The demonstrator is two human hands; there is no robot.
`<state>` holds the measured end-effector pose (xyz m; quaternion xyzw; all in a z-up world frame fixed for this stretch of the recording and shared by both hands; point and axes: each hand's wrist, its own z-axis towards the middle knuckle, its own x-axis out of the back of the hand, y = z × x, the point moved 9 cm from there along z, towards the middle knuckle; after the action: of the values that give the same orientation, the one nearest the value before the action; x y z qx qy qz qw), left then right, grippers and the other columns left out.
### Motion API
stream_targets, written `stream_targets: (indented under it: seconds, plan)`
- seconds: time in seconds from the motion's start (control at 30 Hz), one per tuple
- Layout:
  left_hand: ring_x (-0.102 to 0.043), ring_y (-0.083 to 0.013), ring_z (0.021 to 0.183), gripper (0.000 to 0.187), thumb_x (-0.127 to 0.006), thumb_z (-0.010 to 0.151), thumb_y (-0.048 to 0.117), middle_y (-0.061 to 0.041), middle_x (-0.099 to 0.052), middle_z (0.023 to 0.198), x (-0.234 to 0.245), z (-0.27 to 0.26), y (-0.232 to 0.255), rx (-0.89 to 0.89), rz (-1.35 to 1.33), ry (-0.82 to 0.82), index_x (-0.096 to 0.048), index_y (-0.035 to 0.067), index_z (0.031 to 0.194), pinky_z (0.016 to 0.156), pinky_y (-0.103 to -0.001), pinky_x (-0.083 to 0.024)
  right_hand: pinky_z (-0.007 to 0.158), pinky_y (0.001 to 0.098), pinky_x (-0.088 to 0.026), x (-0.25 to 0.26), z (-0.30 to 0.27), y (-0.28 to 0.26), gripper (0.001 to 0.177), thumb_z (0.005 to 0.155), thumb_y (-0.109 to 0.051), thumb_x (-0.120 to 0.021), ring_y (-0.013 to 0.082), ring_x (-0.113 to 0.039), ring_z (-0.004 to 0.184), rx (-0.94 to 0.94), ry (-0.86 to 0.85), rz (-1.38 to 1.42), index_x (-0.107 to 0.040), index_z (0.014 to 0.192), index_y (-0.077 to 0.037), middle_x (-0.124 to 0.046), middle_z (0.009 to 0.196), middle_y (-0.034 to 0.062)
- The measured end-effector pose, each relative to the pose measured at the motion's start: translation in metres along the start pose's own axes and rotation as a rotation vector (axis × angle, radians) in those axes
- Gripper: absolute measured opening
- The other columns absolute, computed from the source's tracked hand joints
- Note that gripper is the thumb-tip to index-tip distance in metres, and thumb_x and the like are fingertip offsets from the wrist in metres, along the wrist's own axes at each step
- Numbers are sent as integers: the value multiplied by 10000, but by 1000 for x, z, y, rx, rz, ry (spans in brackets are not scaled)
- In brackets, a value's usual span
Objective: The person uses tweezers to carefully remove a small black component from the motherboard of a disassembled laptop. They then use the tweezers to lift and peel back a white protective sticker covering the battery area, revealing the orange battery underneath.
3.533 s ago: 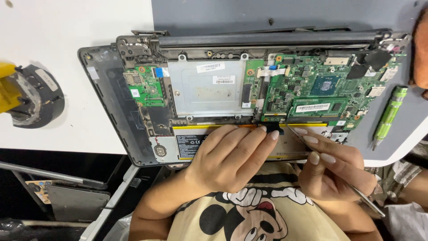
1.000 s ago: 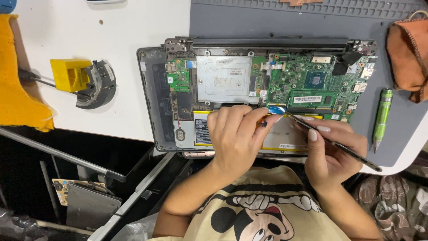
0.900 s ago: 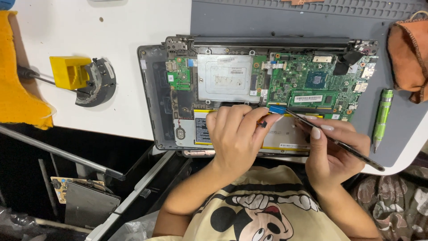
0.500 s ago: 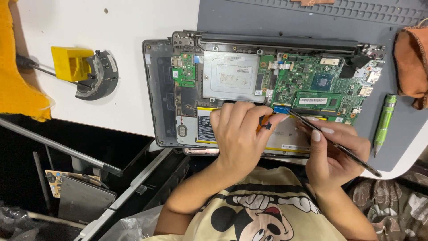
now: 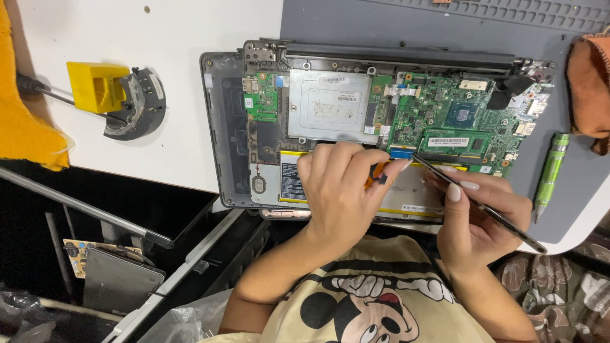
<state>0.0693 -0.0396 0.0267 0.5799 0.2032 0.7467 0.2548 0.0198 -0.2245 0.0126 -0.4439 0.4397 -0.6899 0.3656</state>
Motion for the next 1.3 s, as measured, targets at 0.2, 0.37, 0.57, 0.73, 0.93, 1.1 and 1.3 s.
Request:
stream_targets:
  seconds: [0.2,0.37,0.57,0.73,0.93,1.1,1.3]
  plan:
    - [-531,-204,808,230,-750,989,416,33,-591,879,5,1,6,-53,43,50,-698,204,917,778,-381,-299,884,429,-628,4,-5,4,163,1105,-33,-611,360,-703,965,50,35,2,-453,1137,-4,-609,1042,285]
    - [-533,-209,815,224,-758,988,406,29,-595,890,5,0,6,-69,45,65,-704,196,931,779,-380,-313,885,417,-611,4,-6,0,169,1108,-30,-614,347,-692,964,40,47,-22,-449,1144,-21,-625,1061,296]
    - [-555,-182,810,89,-780,1008,293,53,-618,916,8,-7,14,-180,53,114,-779,205,1004,817,-360,-356,905,433,-628,1,-5,-1,168,1110,-31,-603,356,-692,990,60,6,-24,-444,1155,0,-618,1082,306]
    - [-560,-177,787,32,-768,1033,242,63,-618,896,7,-8,20,-251,97,110,-790,223,1020,787,-349,-372,911,402,-573,3,-7,1,175,1106,-41,-609,351,-698,976,67,23,-25,-439,1143,-23,-627,1058,292]
    - [-482,-184,721,63,-732,1049,200,50,-607,822,8,-6,24,-273,93,102,-785,180,1020,745,-352,-334,898,455,-626,6,-6,2,187,1088,-23,-615,408,-713,969,108,42,25,-438,1142,-4,-602,1060,337]
    - [-509,-198,742,40,-761,1036,218,56,-613,863,3,-4,19,-217,78,66,-786,201,1010,765,-377,-339,971,489,-656,-1,-2,2,133,1091,2,-595,434,-736,1027,63,-54,23,-472,1141,8,-640,1112,343]
    - [-517,-188,784,133,-644,1072,306,65,-597,897,5,2,13,-101,58,62,-747,229,1037,771,-355,-348,924,447,-645,5,-8,10,129,1062,19,-611,423,-739,989,74,-24,23,-495,1118,23,-647,1080,361]
